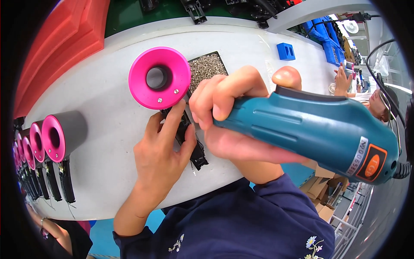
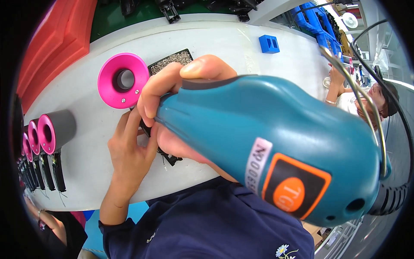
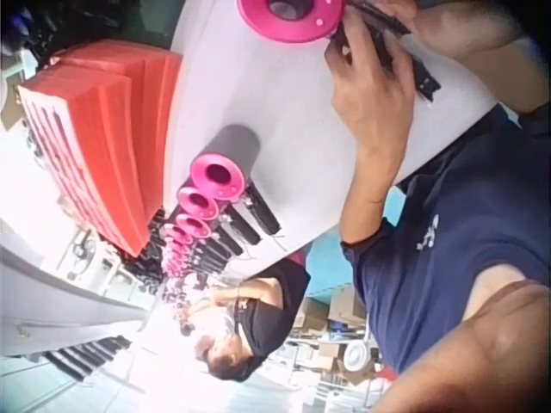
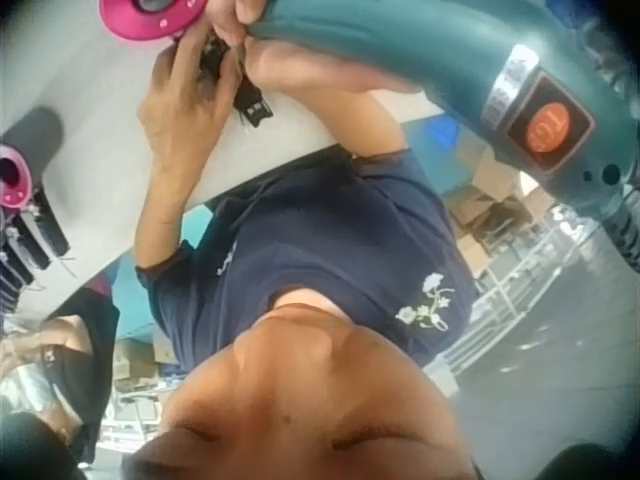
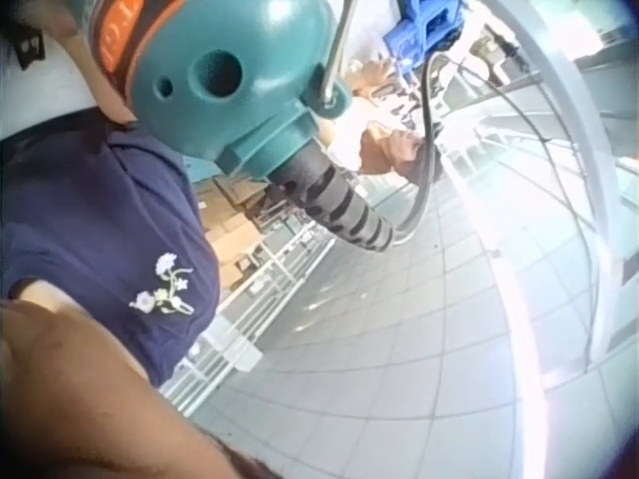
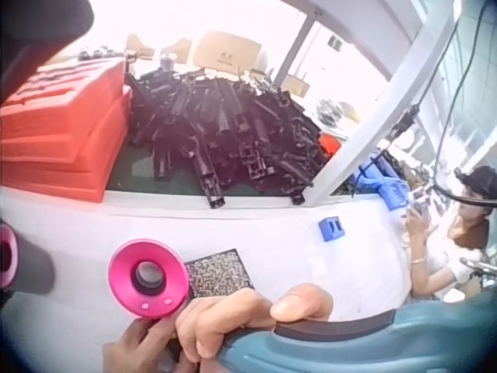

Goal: Assemble internal components and outer housing of handheld hair dryers at a factory workbench.

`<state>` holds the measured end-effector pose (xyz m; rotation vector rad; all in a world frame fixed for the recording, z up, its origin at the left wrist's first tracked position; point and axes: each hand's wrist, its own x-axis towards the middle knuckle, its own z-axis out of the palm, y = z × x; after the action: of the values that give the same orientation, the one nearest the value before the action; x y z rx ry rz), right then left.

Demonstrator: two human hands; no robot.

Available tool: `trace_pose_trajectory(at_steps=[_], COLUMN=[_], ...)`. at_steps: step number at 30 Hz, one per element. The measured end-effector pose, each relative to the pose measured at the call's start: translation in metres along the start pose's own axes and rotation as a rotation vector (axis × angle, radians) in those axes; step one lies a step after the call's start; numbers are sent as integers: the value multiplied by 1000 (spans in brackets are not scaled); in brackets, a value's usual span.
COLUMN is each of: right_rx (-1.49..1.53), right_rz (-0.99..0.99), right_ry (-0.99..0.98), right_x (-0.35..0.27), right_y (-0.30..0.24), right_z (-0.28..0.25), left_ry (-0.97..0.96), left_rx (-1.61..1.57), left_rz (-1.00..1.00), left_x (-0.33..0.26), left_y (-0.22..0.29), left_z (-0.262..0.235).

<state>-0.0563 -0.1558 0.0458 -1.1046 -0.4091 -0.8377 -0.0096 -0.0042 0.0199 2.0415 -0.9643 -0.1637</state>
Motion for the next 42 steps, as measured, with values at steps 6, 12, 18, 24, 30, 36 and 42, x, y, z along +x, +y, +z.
trace_pose_trajectory(at_steps=[6, 12, 18, 24, 30, 36, 42], right_rx=[-65, -112, -132, -130, -129, -125, -107], right_rz=[-47, -31, -55, -72, -89, -99, -85], right_ry=[77, 46, 58, 52, 39, 20, -23], right_x=[5, 6, 5, 4, 4, 4, 4], right_y=[-4, -10, -7, -9, -3, 2, 11], right_z=[3, 4, 5, 2, 2, 0, -3], left_ry=[-32, 106, 128, 7, -47, -67, -32], left_rx=[52, -132, -237, -789, -861, -869, -768], left_rz=[22, 15, -7, -459, -512, -517, -478], left_x=[5, -3, -11, -4, 0, 2, 3], left_y=[-1, -11, -15, 3, -1, 1, 2], left_z=[-4, 5, 12, 9, 8, 8, 11])
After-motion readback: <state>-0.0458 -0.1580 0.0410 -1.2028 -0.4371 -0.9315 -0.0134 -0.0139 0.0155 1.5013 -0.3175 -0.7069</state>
